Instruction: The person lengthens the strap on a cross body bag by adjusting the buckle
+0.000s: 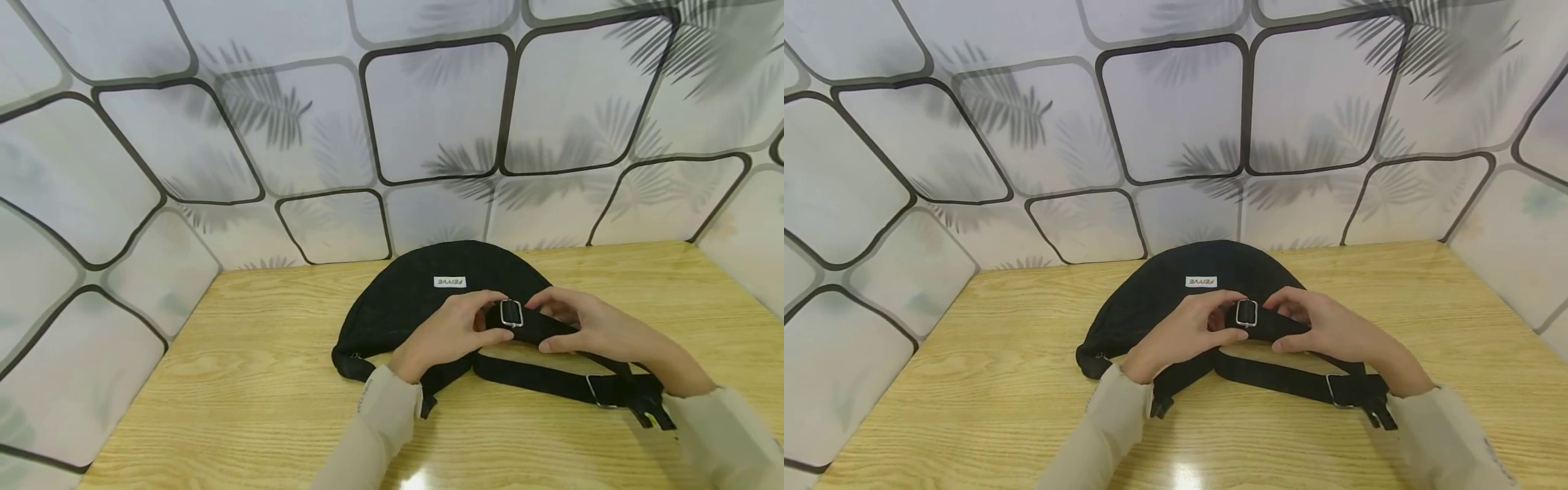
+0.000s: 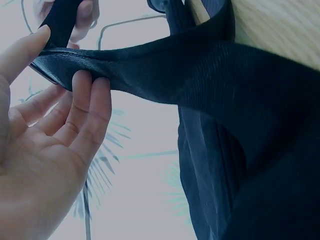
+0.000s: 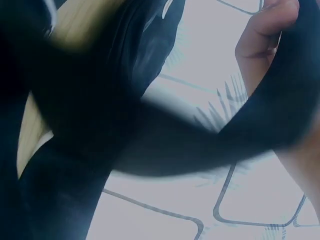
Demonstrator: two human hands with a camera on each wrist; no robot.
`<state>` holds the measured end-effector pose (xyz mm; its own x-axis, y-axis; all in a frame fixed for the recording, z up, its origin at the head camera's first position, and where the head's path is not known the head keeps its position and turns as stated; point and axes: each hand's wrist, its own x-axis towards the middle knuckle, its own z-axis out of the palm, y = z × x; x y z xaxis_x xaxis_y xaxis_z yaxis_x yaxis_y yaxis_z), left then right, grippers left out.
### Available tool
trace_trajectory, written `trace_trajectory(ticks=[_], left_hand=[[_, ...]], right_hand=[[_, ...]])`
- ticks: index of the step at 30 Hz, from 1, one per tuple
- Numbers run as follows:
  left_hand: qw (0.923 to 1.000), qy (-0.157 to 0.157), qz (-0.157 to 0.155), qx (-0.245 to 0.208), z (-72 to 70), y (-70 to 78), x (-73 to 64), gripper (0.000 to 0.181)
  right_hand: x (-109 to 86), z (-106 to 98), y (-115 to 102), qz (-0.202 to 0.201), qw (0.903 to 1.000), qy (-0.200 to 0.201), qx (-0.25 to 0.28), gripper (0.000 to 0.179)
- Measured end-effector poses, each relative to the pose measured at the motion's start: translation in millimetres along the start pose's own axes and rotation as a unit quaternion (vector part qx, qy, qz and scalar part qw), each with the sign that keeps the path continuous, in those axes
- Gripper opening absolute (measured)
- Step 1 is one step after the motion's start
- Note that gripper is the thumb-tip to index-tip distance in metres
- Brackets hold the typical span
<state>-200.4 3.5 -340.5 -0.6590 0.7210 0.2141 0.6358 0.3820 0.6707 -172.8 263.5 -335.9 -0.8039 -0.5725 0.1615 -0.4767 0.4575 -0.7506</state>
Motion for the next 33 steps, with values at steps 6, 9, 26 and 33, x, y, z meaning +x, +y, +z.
trace_trajectory(ticks=[6, 9, 26, 33], left_hand=[[0.9994, 0.015, -0.012, -0.03, -6.4, -4.2, -5.7, 0.044], [0.9987, 0.016, -0.02, -0.043, -8.8, -5.3, -8.7, 0.045], [0.9967, -0.005, -0.002, -0.081, -1.8, -7.3, -12.9, 0.053], [0.9935, 0.016, -0.022, -0.11, -2.0, -6.1, -11.1, 0.052]], right_hand=[[-6.5, -4.5, 7.1, 0.007, 0.9999, -0.011, -0.009, 0.044], [-10.2, -5.9, 10.9, 0.008, 0.9999, -0.005, -0.013, 0.043], [-1.6, 11.3, 6.0, -0.011, 0.9976, 0.042, 0.053, 0.013], [2.9, 21.1, 6.6, -0.021, 0.9927, 0.095, 0.071, 0.007]])
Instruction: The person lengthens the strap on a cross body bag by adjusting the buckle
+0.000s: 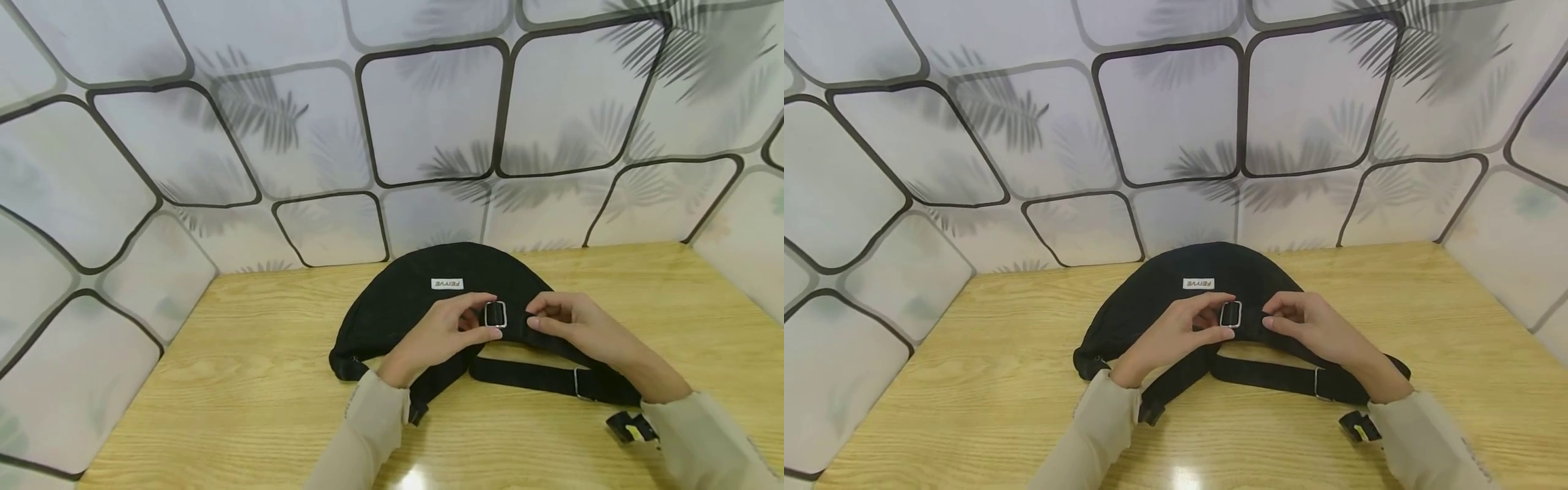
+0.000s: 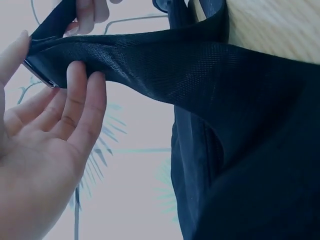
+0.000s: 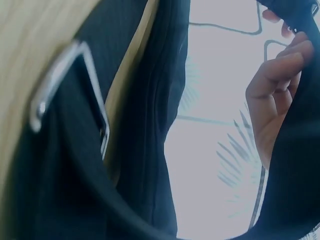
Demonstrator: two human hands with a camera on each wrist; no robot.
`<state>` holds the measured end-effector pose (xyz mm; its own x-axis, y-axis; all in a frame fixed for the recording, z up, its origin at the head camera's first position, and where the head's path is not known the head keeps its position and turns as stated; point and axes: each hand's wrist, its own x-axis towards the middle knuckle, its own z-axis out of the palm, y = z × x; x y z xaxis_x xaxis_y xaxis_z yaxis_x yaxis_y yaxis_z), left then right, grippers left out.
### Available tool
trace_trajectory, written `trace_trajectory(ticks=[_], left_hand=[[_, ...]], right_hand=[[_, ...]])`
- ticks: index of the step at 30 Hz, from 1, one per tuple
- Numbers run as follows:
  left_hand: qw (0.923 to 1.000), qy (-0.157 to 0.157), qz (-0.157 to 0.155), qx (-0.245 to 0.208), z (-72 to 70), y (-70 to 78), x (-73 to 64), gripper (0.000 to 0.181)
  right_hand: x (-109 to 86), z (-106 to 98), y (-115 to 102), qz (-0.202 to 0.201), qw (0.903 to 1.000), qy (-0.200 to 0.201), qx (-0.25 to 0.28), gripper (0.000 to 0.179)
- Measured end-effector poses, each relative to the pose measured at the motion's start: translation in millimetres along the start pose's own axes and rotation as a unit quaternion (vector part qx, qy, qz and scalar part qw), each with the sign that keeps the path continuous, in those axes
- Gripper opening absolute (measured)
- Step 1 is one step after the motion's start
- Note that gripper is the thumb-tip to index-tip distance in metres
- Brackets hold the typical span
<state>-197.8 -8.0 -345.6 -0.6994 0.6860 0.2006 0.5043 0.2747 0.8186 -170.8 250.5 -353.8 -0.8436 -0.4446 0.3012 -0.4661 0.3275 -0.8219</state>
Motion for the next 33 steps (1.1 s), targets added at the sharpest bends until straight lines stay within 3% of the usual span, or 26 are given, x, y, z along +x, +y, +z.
trace_trajectory(ticks=[6, 14, 23, 33], left_hand=[[0.9999, 0.012, 0.006, -0.01, 3.1, -1.8, -0.4, 0.05], [0.9998, 0.005, 0.019, -0.008, 5.4, -3.2, 0.5, 0.049], [0.9986, 0.01, 0.022, -0.048, 6.7, -2.8, 0.0, 0.048], [0.9979, 0.0, 0.053, -0.037, 12.4, -0.8, 2.2, 0.045]], right_hand=[[0.9, 4.6, -0.8, -0.001, 0.9994, 0.013, 0.031, 0.006], [1.4, 10.5, -1.5, -0.019, 0.995, 0.003, 0.097, 0.015], [1.8, 17.2, 0.0, 0.046, 0.9921, 0.004, 0.116, 0.008], [3.1, 22.8, -9.0, 0.059, 0.9871, 0.014, 0.148, 0.015]])
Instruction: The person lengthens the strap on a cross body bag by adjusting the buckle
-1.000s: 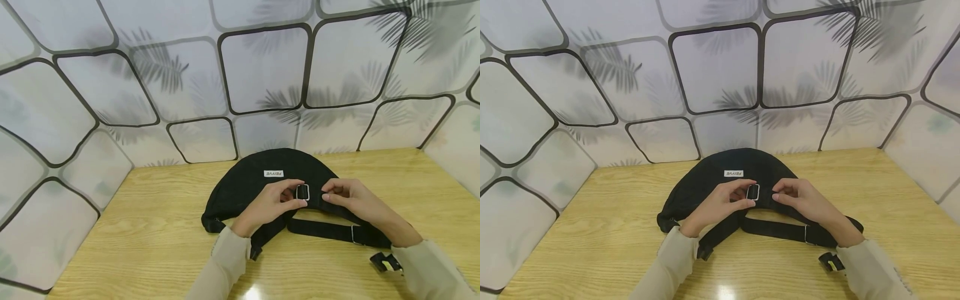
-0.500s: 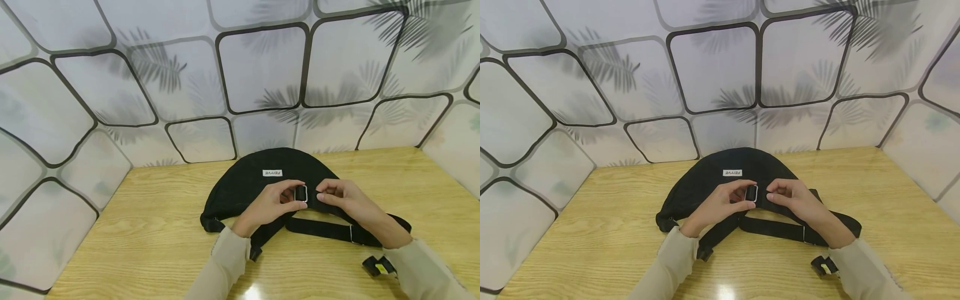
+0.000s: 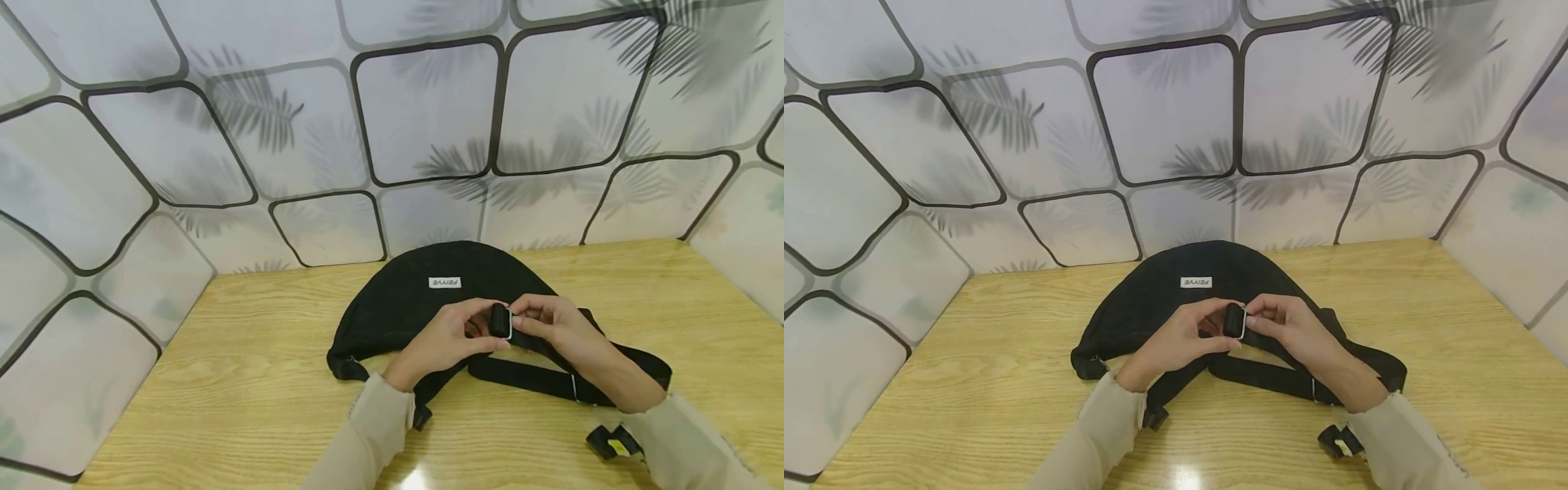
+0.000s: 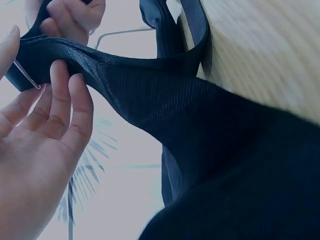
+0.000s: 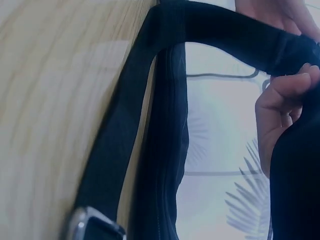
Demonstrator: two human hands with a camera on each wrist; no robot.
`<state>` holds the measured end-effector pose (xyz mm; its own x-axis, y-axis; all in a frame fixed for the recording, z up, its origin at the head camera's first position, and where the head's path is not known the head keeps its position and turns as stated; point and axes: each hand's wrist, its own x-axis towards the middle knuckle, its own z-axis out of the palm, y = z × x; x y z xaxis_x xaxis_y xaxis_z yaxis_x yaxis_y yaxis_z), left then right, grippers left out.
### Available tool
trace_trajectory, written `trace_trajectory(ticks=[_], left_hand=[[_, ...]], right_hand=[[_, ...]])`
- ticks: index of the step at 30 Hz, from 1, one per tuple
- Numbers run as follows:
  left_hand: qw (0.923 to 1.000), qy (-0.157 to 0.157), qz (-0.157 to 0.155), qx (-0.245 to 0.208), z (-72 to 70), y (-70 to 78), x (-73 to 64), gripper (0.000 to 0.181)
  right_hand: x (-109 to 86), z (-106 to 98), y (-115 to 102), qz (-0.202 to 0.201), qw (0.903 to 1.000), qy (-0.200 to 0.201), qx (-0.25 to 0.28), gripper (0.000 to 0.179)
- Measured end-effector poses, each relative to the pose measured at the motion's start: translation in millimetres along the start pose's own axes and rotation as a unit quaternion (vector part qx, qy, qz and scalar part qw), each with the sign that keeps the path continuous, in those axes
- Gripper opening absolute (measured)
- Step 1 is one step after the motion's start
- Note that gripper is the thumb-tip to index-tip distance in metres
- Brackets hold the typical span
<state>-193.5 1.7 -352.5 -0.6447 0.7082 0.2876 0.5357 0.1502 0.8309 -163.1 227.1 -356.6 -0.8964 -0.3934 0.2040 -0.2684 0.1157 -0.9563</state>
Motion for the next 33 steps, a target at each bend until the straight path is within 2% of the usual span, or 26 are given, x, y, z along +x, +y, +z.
trace_trajectory(ticks=[6, 10, 16, 22, 28, 33], left_hand=[[0.9997, -0.002, 0.015, 0.017, -1.6, 0.8, 0.3, 0.045], [0.9994, 0.012, 0.018, 0.027, -6.2, 1.2, -0.9, 0.047], [0.9989, 0.022, 0.016, 0.038, -9.7, 1.2, -2.8, 0.049], [0.9993, 0.024, 0.005, 0.029, -7.8, 1.6, -3.5, 0.048], [0.9993, 0.011, 0.021, 0.03, -2.0, 0.6, -1.5, 0.043], [0.999, 0.012, 0.026, 0.035, -0.4, -0.8, -0.2, 0.039]], right_hand=[[-0.4, -6.6, -0.3, 0.006, 0.9998, -0.017, -0.005, 0.019], [-1.4, -19.5, 4.0, 0.01, 0.9985, -0.047, -0.027, 0.021], [-2.2, -30.0, 8.7, 0.002, 0.9964, -0.065, -0.054, 0.012], [-0.3, -21.1, 8.0, -0.028, 0.9979, -0.043, -0.038, 0.015], [0.5, -12.6, 5.5, -0.015, 0.9998, -0.015, -0.007, 0.024], [0.6, -10.0, 4.1, -0.007, 0.9998, 0.0, 0.017, 0.029]])
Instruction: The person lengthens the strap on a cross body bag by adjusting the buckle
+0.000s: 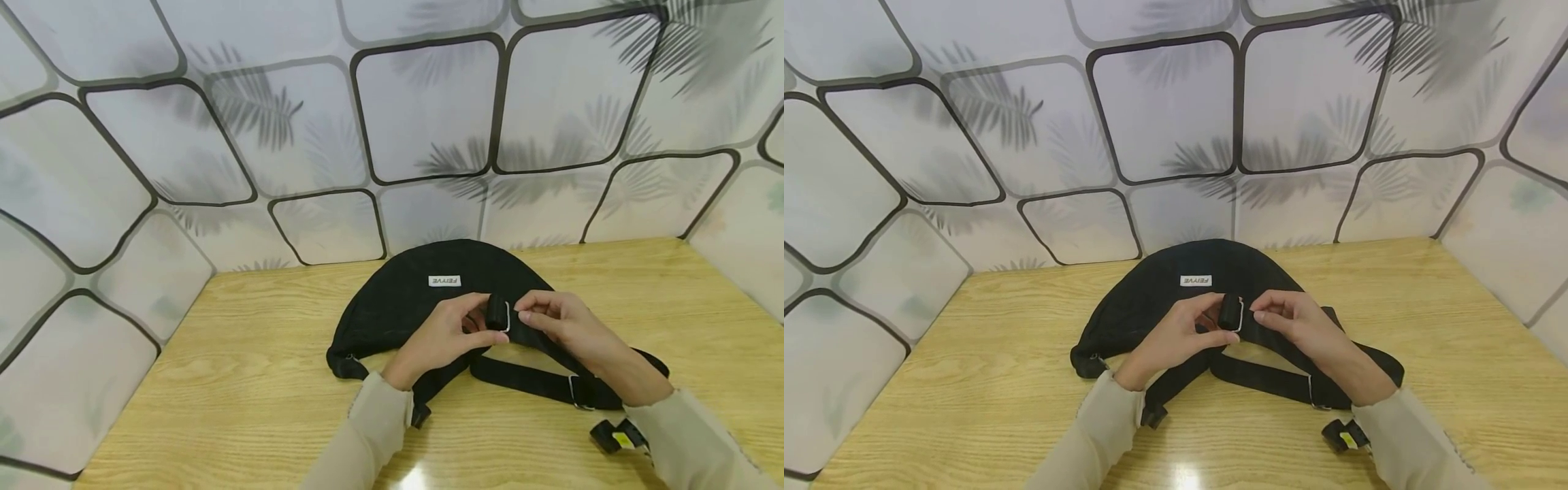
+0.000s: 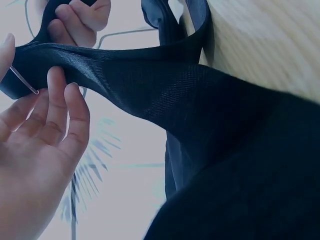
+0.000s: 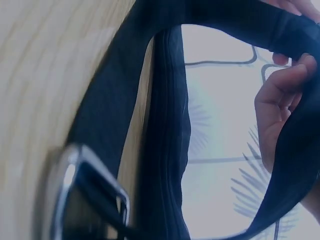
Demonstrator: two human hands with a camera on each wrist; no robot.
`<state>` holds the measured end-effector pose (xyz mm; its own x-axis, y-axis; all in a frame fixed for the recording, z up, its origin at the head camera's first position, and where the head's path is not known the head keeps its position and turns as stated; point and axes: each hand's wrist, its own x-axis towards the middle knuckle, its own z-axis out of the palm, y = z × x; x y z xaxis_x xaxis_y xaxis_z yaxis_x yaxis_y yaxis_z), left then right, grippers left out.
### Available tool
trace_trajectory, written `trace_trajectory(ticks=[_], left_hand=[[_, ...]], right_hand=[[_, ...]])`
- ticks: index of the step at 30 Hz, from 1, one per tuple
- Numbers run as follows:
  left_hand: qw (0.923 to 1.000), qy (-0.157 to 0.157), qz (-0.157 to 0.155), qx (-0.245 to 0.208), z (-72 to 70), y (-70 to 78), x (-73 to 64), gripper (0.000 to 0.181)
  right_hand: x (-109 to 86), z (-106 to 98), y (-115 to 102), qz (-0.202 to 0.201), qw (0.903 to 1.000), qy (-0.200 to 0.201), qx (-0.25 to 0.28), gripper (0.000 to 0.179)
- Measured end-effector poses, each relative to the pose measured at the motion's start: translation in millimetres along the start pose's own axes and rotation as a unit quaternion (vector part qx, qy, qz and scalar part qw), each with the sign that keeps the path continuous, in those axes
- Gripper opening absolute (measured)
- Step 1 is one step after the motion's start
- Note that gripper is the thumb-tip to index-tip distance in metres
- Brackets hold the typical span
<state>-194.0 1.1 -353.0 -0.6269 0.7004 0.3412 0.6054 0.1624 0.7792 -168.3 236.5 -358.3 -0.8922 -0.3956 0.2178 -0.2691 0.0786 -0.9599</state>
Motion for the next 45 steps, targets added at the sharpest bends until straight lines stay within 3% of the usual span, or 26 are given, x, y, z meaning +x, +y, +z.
trace_trajectory(ticks=[9, 15, 21, 27, 35, 40, 45], left_hand=[[0.9996, -0.02, -0.022, -0.006, 3.4, 2.9, 1.2, 0.024], [0.9999, 0.006, -0.009, -0.003, -4.5, 3.0, -0.8, 0.032], [0.9991, 0.028, -0.023, -0.023, -9.4, 3.6, -3.2, 0.031], [0.9993, 0.012, -0.026, -0.026, -1.8, 2.7, -1.0, 0.025], [0.9993, -0.011, -0.021, -0.03, 5.3, 4.7, 1.1, 0.032], [0.9996, 0.011, -0.015, -0.023, -0.6, 4.1, 1.0, 0.02], [0.9981, 0.034, -0.035, -0.037, -4.6, 3.8, -1.5, 0.016]], right_hand=[[0.2, 1.5, -0.2, 0.002, 0.9959, -0.04, 0.081, 0.027], [0.3, -11.9, 4.2, 0.008, 0.9959, -0.084, 0.034, 0.032], [-2.2, -20.9, 6.6, -0.002, 0.9969, -0.071, -0.036, 0.03], [-0.1, -12.1, 6.2, -0.038, 0.9977, -0.054, 0.019, 0.033], [2.6, -6.3, 3.1, -0.021, 0.9966, -0.062, 0.05, 0.034], [0.9, -16.0, 2.8, 0.005, 0.9961, -0.085, 0.024, 0.033], [-1.7, -19.9, 2.4, 0.001, 0.9969, -0.077, -0.017, 0.03]])
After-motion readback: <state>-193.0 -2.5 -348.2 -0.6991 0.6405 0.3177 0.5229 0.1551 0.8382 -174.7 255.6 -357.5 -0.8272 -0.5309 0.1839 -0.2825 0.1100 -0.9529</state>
